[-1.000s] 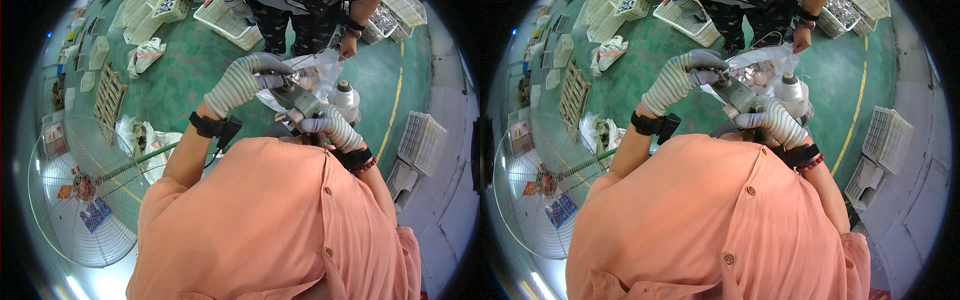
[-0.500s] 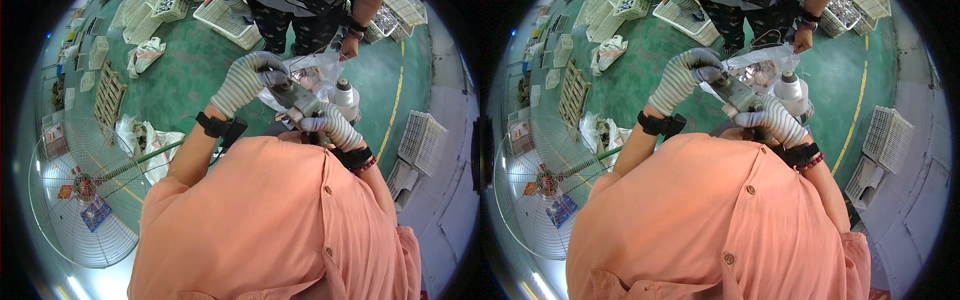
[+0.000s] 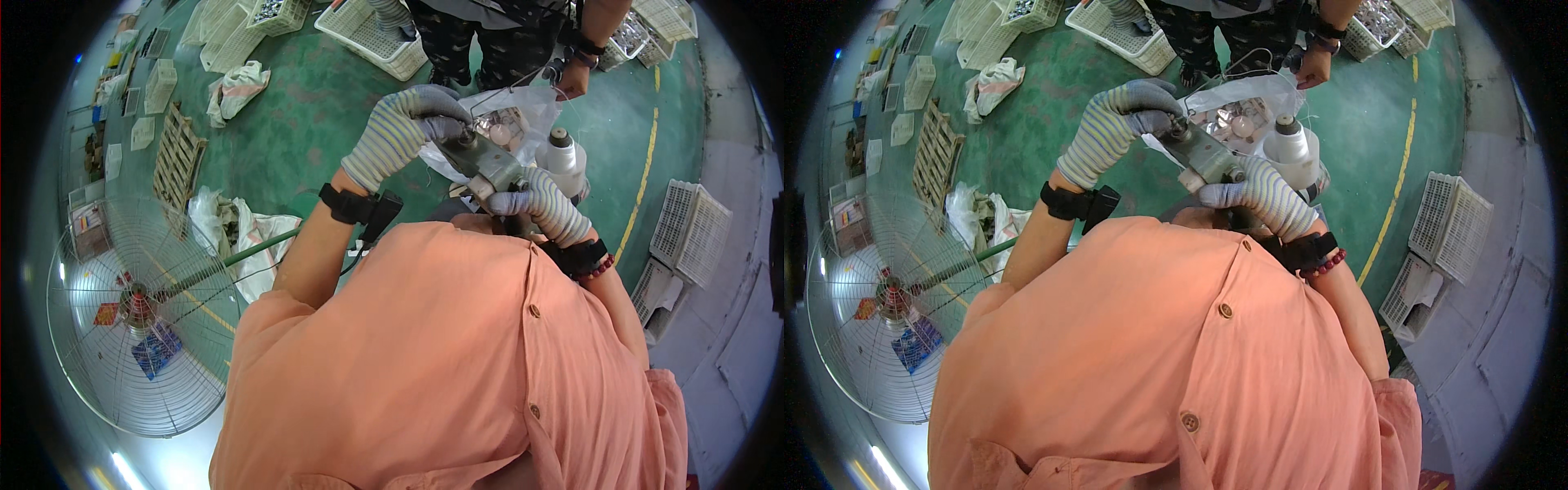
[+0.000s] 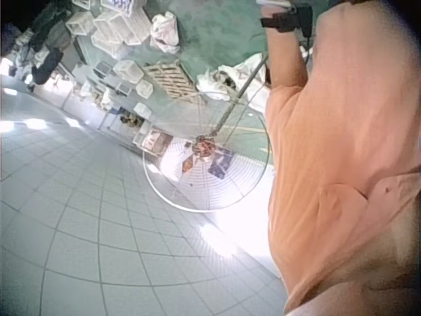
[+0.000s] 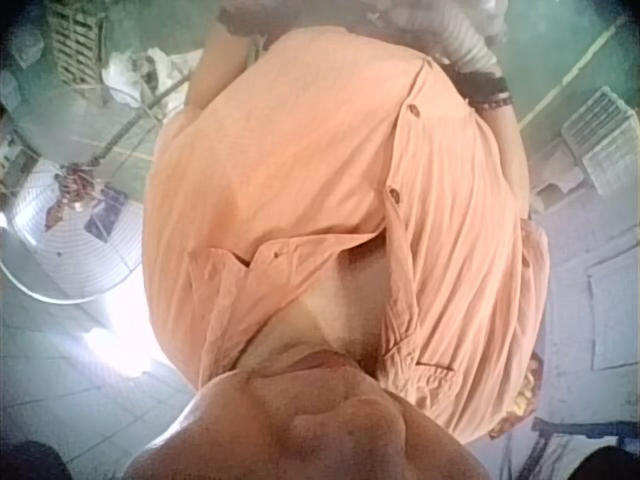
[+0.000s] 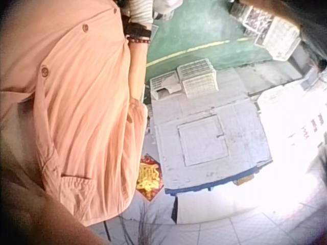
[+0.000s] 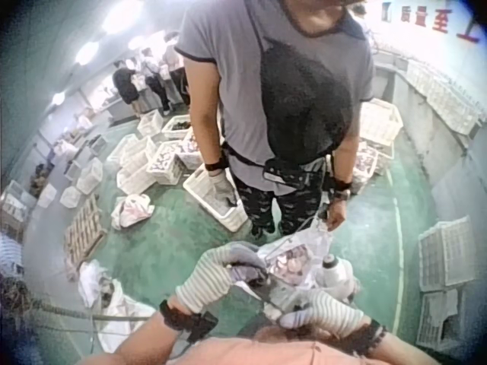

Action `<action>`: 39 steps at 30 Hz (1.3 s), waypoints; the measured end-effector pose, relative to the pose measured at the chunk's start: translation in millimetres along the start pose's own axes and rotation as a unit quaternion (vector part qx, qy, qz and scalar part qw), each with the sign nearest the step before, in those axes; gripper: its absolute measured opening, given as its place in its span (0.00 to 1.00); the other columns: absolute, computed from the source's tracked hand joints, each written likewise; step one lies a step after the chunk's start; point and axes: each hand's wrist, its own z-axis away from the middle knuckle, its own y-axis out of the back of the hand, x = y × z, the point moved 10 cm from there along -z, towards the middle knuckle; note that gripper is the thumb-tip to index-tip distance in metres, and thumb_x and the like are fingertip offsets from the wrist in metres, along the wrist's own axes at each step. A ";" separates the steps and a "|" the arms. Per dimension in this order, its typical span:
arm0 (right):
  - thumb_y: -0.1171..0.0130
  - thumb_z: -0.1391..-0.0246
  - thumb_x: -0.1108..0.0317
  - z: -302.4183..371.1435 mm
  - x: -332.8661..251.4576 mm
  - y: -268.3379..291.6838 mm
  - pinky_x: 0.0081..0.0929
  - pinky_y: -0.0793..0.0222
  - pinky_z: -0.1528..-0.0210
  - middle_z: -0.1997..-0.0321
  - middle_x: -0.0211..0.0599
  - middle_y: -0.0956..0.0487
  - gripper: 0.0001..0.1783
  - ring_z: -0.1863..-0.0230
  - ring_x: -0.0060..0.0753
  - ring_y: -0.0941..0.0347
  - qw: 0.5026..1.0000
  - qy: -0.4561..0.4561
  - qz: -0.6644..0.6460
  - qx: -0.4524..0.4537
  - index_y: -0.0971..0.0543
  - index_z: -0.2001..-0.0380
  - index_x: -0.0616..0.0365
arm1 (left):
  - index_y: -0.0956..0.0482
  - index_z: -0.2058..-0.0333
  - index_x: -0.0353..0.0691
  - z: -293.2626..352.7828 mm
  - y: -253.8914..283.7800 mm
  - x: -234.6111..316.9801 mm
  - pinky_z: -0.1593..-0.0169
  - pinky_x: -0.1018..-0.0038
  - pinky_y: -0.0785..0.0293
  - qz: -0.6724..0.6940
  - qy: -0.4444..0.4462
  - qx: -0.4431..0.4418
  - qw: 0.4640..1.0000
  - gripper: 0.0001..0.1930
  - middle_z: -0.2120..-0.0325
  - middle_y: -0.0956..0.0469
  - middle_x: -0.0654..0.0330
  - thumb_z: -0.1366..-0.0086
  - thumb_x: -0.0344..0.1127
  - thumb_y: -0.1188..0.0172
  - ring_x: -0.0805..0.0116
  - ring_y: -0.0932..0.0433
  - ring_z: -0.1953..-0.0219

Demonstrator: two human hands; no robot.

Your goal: Sealing bags of small plastic/metal parts using a handheld industrial heat sealer or sewing machine.

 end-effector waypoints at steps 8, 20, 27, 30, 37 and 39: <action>0.25 0.49 0.57 0.7 4.3 1.4 0.23 0.30 0.57 0.60 0.23 0.17 0.24 0.61 0.17 0.26 1.000 -0.022 0.015 0.004 0.15 0.51 0.57 | 0.15 0.53 0.37 1.8 -2.7 -2.6 0.47 0.73 0.24 0.031 0.057 0.004 0.998 0.15 0.55 0.17 0.61 0.41 0.26 0.30 0.71 0.21 0.50; 0.29 0.47 0.56 2.4 -5.2 1.2 0.24 0.31 0.58 0.68 0.26 0.19 0.21 0.65 0.19 0.28 0.997 0.024 0.056 0.040 0.15 0.58 0.61 | 0.13 0.59 0.37 0.4 -2.1 -4.6 0.47 0.72 0.23 0.045 0.020 -0.001 0.999 0.12 0.59 0.16 0.60 0.42 0.24 0.31 0.69 0.20 0.52; 0.26 0.48 0.57 -0.8 3.7 3.9 0.24 0.30 0.55 0.63 0.23 0.17 0.23 0.61 0.17 0.28 1.000 0.013 0.022 0.013 0.14 0.52 0.57 | 0.13 0.60 0.38 4.8 2.2 -17.3 0.48 0.73 0.24 0.076 0.054 0.044 0.995 0.10 0.61 0.16 0.62 0.42 0.28 0.28 0.71 0.20 0.53; 0.26 0.47 0.58 -3.2 6.2 5.3 0.24 0.30 0.55 0.64 0.23 0.18 0.22 0.62 0.17 0.28 1.000 0.023 0.019 0.009 0.15 0.53 0.58 | 0.13 0.60 0.38 7.5 -3.9 -17.3 0.47 0.74 0.24 0.109 0.100 0.037 0.988 0.09 0.59 0.16 0.63 0.40 0.28 0.30 0.71 0.20 0.53; 0.26 0.48 0.60 -2.0 1.8 3.2 0.24 0.30 0.54 0.64 0.23 0.18 0.20 0.62 0.19 0.27 0.999 0.033 0.001 0.007 0.15 0.55 0.58 | 0.13 0.58 0.37 3.5 -7.7 2.8 0.46 0.74 0.24 0.059 0.054 -0.008 0.997 0.10 0.57 0.17 0.62 0.39 0.24 0.33 0.71 0.20 0.52; 0.26 0.48 0.60 -2.0 -0.6 1.9 0.24 0.30 0.55 0.64 0.23 0.18 0.20 0.62 0.19 0.27 0.999 0.042 0.007 0.011 0.15 0.55 0.58 | 0.13 0.58 0.37 3.6 -8.5 0.1 0.46 0.74 0.25 0.064 0.066 -0.015 0.996 0.11 0.57 0.16 0.62 0.40 0.23 0.33 0.71 0.20 0.52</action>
